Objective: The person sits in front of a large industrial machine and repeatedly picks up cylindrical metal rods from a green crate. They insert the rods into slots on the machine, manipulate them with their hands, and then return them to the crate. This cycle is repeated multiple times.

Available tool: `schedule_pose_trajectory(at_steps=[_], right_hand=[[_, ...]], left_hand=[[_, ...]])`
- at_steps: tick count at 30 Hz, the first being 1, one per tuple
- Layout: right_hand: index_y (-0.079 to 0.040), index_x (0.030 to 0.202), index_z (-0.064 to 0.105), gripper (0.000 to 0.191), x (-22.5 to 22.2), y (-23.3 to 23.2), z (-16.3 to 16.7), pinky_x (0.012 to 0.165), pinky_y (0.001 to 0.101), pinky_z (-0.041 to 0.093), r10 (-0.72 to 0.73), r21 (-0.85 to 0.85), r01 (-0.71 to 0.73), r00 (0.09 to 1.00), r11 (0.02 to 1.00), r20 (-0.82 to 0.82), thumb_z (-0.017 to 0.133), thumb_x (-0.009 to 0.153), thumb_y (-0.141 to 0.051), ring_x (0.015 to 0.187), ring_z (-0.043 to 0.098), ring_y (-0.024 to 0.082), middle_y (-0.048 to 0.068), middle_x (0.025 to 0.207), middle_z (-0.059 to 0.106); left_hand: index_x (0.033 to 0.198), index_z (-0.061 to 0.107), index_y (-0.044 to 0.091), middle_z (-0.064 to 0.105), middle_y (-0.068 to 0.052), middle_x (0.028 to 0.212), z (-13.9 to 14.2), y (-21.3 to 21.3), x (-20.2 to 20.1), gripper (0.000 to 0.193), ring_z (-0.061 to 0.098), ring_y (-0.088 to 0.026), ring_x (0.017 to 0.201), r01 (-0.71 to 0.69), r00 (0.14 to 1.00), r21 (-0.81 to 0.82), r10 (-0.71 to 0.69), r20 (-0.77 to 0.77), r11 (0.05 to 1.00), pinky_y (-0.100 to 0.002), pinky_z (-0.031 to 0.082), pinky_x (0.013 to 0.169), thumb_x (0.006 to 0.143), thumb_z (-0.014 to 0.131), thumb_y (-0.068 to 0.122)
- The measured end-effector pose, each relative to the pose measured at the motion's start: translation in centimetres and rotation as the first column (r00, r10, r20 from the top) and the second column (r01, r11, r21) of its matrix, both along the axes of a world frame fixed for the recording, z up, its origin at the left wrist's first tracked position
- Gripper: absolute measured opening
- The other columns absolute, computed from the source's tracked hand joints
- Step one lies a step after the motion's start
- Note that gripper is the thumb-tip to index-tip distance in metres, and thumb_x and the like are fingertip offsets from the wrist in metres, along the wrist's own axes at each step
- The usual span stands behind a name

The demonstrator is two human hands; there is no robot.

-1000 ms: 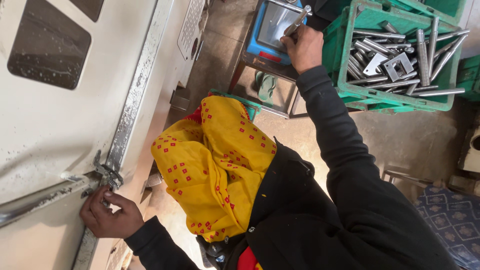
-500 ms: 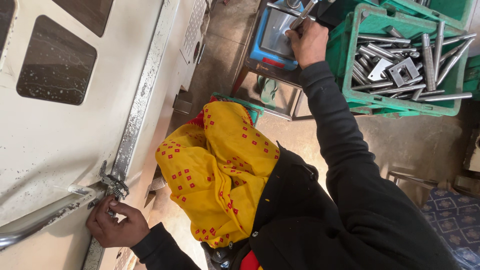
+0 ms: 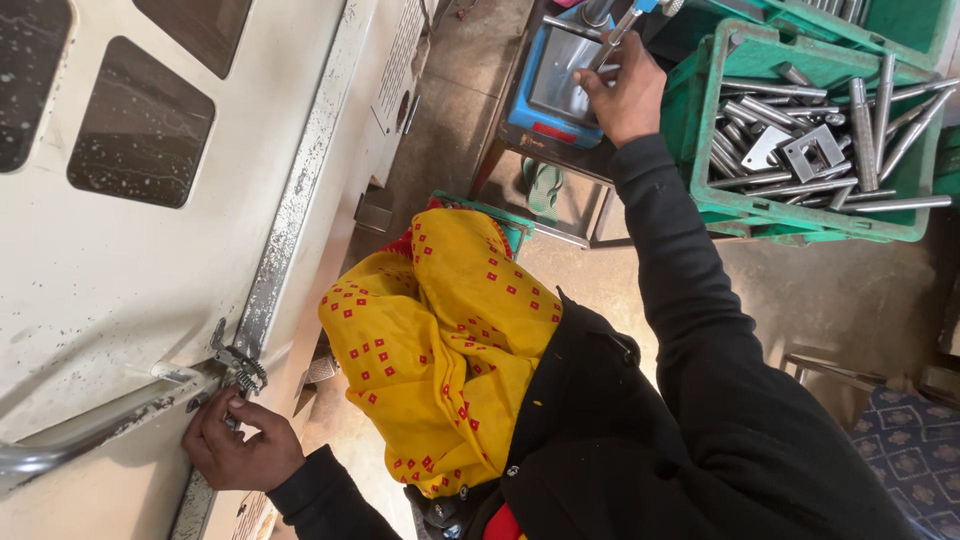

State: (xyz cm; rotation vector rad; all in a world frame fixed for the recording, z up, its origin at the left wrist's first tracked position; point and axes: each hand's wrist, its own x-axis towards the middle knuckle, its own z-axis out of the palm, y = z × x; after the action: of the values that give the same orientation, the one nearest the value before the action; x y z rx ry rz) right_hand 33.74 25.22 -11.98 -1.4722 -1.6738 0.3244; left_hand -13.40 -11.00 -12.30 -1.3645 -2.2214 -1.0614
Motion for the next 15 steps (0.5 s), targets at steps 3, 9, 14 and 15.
schedule_pose_trajectory(at_steps=[3, 9, 14, 15], right_hand=[[0.004, 0.114, 0.065, 0.042, 0.0, 0.6, -0.1, 0.068, 0.0351, 0.062, 0.04, 0.173, -0.053, 0.996, 0.983, 0.076, 0.089, 0.083, -0.01, 0.079, 0.077, 0.024, 0.018, 0.094, 0.074], [0.002, 0.098, 0.071, 0.023, -1.3, -2.0, 0.6, 0.062, 0.0394, 0.054, -0.028, -0.206, 0.068, 0.981, 0.976, 0.192, 0.079, 0.102, -0.018, 0.064, 0.07, 0.026, 0.015, 0.077, 0.071], [0.0, 0.108, 0.071, 0.014, -1.6, -8.3, 4.8, 0.061, 0.0316, 0.056, 0.115, -0.232, -0.109, 0.993, 0.967, 0.014, 0.073, 0.104, -0.014, 0.067, 0.073, 0.018, 0.011, 0.08, 0.074], [-0.002, 0.113, 0.073, 0.016, -1.3, -8.9, 5.9, 0.058, 0.0297, 0.056, 0.084, -0.225, -0.094, 0.995, 0.97, -0.056, 0.071, 0.102, -0.012, 0.066, 0.073, 0.016, 0.01, 0.082, 0.075]], left_hand=[[0.109, 0.073, 0.004, 0.067, -0.011, 0.112, 0.1, 0.0, 0.0, 0.011, 0.07, -0.026, 0.104, 0.001, 1.0, -0.003, -0.001, -0.001, 1.0, -0.036, 0.059, 0.086, 0.111, 0.062, 0.004], [0.106, 0.073, 0.004, 0.066, -0.012, 0.113, 0.3, 0.1, 0.1, 0.013, 0.071, -0.025, 0.105, 0.027, 1.0, 0.016, -0.027, 0.011, 1.0, -0.034, 0.061, 0.085, 0.111, 0.061, 0.003], [0.106, 0.073, 0.004, 0.066, -0.012, 0.112, 0.6, 0.2, 0.3, 0.014, 0.071, -0.024, 0.102, 0.021, 1.0, 0.018, -0.021, 0.007, 1.0, -0.034, 0.061, 0.083, 0.109, 0.06, 0.001], [0.106, 0.073, 0.003, 0.066, -0.012, 0.113, 0.6, 0.2, 0.3, 0.014, 0.071, -0.025, 0.103, 0.021, 1.0, 0.017, -0.021, 0.019, 1.0, -0.034, 0.06, 0.082, 0.109, 0.059, 0.001]])
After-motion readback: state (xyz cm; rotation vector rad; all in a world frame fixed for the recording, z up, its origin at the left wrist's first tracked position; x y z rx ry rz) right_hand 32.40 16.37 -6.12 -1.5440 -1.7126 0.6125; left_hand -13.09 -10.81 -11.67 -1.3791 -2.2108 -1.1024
